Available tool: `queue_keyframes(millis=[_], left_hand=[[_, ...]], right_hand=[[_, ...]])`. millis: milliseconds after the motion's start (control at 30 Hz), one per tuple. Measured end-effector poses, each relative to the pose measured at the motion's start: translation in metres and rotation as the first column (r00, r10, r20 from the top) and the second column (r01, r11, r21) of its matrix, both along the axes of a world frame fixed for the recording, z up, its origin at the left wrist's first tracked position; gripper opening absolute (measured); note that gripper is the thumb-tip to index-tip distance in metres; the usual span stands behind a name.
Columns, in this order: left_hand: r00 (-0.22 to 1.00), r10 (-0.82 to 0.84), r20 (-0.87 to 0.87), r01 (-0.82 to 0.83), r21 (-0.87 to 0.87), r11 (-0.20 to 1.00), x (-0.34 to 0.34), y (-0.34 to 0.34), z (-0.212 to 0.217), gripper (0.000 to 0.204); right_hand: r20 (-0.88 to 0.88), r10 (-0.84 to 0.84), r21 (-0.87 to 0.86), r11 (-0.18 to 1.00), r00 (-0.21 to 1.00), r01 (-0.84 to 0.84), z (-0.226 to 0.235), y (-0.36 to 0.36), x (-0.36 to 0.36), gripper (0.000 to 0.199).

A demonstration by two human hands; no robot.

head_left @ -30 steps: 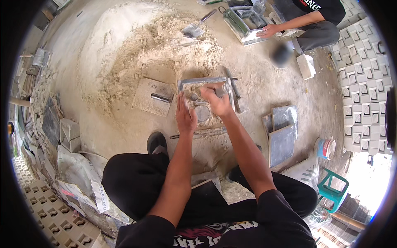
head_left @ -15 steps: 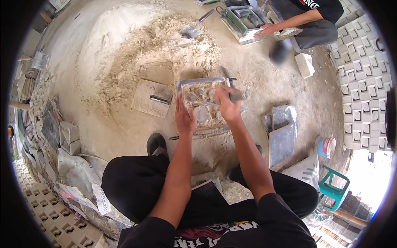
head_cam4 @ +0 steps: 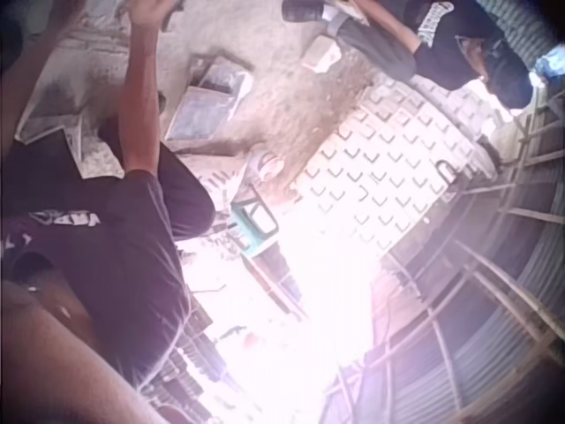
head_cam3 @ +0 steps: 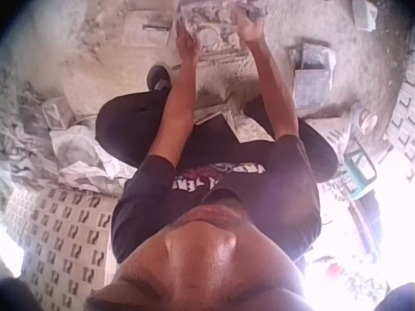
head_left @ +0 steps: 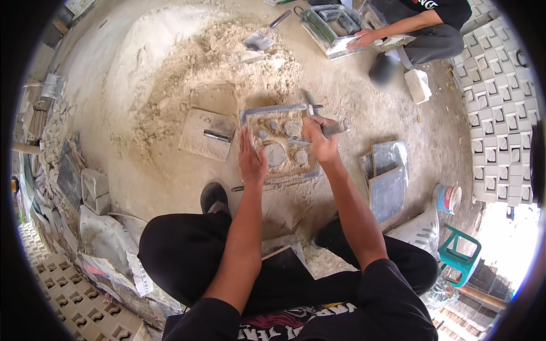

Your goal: The person prepares a mold by hand, adds dry cement mixture from a pile, and compacts it using a small handheld tool to form a brick pattern.

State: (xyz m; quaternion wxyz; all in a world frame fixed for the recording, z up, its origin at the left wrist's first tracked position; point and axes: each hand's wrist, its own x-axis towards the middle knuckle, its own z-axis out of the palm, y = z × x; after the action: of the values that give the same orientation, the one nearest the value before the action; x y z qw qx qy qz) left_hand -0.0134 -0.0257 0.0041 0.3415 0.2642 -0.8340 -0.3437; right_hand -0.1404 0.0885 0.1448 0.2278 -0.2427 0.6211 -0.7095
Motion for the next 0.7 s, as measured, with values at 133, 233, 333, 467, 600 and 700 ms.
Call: queue_keyframes(millis=[133, 233, 333, 467, 600, 700], left_hand=[[0.998, 0.018, 0.059, -0.019, 0.016, 1.0, 0.004, 0.001, 0.002, 0.055], [0.997, 0.022, 0.069, -0.021, -0.013, 1.0, 0.005, 0.005, 0.001, 0.056], [0.999, 0.009, 0.042, -0.01, 0.007, 1.0, 0.0, 0.002, 0.0, 0.057], [0.999, 0.023, 0.042, -0.022, -0.017, 1.0, -0.002, -0.002, 0.001, 0.057], [0.999, 0.017, 0.044, -0.016, -0.012, 1.0, 0.002, 0.002, -0.001, 0.056], [0.999, 0.018, 0.045, -0.018, -0.017, 1.0, 0.001, 0.002, 0.0, 0.056]], right_hand=[[0.007, 0.054, 0.175, 0.983, 0.998, -0.055, -0.002, -0.003, -0.011, 0.032], [-0.133, 0.144, 0.222, 0.969, 0.981, -0.112, -0.003, 0.012, -0.008, 0.033], [-0.158, 0.229, 0.228, 0.955, 0.96, -0.19, 0.003, 0.013, -0.015, 0.03], [-0.142, 0.194, 0.12, 0.977, 0.971, -0.178, 0.005, 0.014, -0.009, 0.024], [-0.088, 0.296, 0.216, 0.938, 0.951, -0.271, 0.02, 0.017, -0.007, 0.024], [-0.05, 0.308, 0.229, 0.929, 0.95, -0.289, 0.026, 0.022, -0.012, 0.025]])
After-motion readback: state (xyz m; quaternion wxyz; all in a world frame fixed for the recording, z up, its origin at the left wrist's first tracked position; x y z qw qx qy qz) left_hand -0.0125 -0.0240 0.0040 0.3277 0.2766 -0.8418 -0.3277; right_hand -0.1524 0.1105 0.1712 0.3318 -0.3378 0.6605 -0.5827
